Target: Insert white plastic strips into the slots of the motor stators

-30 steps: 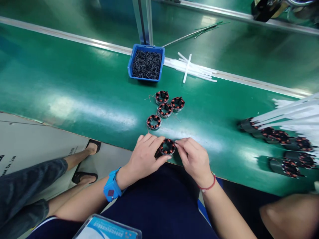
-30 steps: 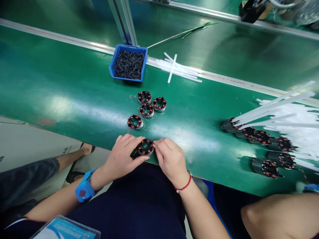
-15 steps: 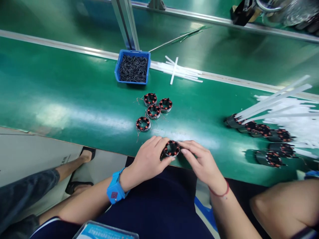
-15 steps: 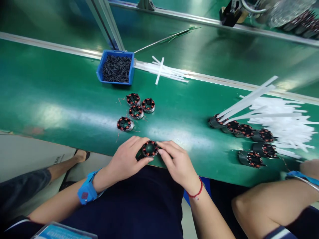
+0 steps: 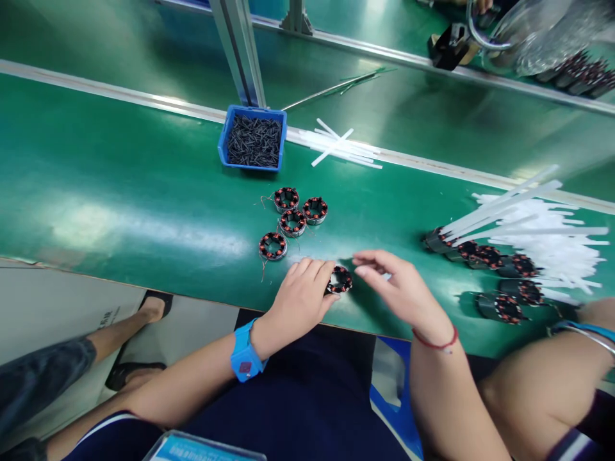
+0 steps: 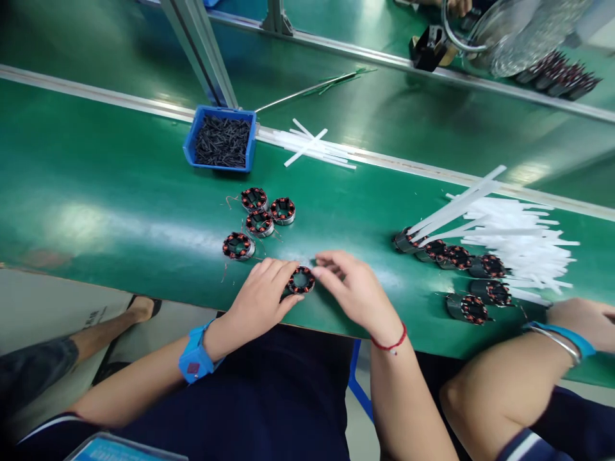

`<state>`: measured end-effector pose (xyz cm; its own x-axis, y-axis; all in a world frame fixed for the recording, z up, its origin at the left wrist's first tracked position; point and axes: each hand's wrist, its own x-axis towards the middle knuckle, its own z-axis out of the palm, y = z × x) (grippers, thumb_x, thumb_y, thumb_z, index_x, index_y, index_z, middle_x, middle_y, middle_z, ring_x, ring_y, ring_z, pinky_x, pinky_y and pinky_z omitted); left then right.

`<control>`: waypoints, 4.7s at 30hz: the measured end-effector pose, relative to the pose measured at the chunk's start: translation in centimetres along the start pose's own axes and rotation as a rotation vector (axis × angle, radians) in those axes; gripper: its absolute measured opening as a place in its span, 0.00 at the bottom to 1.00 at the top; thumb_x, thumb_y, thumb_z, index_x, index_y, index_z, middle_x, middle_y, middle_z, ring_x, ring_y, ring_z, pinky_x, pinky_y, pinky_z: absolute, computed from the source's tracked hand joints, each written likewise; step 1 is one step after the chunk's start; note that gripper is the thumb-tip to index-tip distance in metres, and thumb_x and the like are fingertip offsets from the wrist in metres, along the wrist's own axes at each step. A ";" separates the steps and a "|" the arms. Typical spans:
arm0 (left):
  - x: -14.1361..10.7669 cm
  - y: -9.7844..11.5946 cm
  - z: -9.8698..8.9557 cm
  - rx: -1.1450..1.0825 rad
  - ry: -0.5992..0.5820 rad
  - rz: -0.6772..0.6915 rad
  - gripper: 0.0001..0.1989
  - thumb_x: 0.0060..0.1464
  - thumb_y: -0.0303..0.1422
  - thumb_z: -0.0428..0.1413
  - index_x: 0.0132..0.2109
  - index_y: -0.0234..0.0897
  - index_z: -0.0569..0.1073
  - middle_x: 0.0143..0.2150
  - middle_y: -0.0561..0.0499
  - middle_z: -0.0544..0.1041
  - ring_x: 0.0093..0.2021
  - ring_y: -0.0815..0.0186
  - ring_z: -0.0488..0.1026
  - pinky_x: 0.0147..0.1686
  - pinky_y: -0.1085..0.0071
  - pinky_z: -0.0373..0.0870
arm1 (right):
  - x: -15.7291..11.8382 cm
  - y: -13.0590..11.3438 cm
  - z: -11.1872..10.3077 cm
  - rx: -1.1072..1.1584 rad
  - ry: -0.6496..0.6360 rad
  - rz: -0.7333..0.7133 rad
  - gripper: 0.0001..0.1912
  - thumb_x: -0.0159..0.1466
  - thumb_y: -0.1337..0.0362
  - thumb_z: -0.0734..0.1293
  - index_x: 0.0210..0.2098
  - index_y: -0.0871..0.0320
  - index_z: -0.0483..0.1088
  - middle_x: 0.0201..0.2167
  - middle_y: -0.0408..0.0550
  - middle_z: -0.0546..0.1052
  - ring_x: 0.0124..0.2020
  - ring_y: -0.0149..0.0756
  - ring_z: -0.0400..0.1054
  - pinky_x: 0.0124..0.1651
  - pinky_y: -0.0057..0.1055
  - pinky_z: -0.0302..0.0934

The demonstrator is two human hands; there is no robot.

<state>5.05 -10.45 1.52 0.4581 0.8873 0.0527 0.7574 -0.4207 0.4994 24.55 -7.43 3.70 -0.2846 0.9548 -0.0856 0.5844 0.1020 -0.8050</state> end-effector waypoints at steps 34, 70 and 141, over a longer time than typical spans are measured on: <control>-2.6 -9.2 -6.1 -0.435 0.046 -0.228 0.07 0.58 0.29 0.50 0.41 0.38 0.72 0.41 0.52 0.75 0.44 0.62 0.66 0.46 0.62 0.61 | 15.7 -13.3 5.3 -0.184 -0.237 -0.273 0.07 0.62 0.66 0.63 0.30 0.59 0.72 0.26 0.43 0.77 0.29 0.31 0.71 0.36 0.29 0.62; -2.7 -7.1 -4.3 -0.467 0.070 -0.256 0.08 0.57 0.27 0.50 0.29 0.37 0.71 0.31 0.55 0.73 0.39 0.66 0.66 0.43 0.65 0.57 | 3.0 -6.8 8.6 -0.219 -0.097 -0.101 0.08 0.64 0.66 0.61 0.37 0.55 0.72 0.35 0.46 0.79 0.34 0.37 0.73 0.38 0.31 0.63; -4.2 -4.2 -2.8 0.150 -0.002 0.159 0.11 0.58 0.32 0.51 0.47 0.34 0.67 0.51 0.42 0.68 0.50 0.53 0.64 0.48 0.56 0.66 | 19.6 -2.2 0.0 -0.867 0.142 -0.319 0.15 0.63 0.71 0.57 0.47 0.64 0.69 0.46 0.59 0.71 0.46 0.46 0.63 0.45 0.37 0.56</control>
<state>-1.32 -11.86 1.65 0.5779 0.8075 0.1185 0.7364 -0.5785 0.3508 17.63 11.09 3.81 -0.4673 0.8649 0.1831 0.8737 0.4835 -0.0540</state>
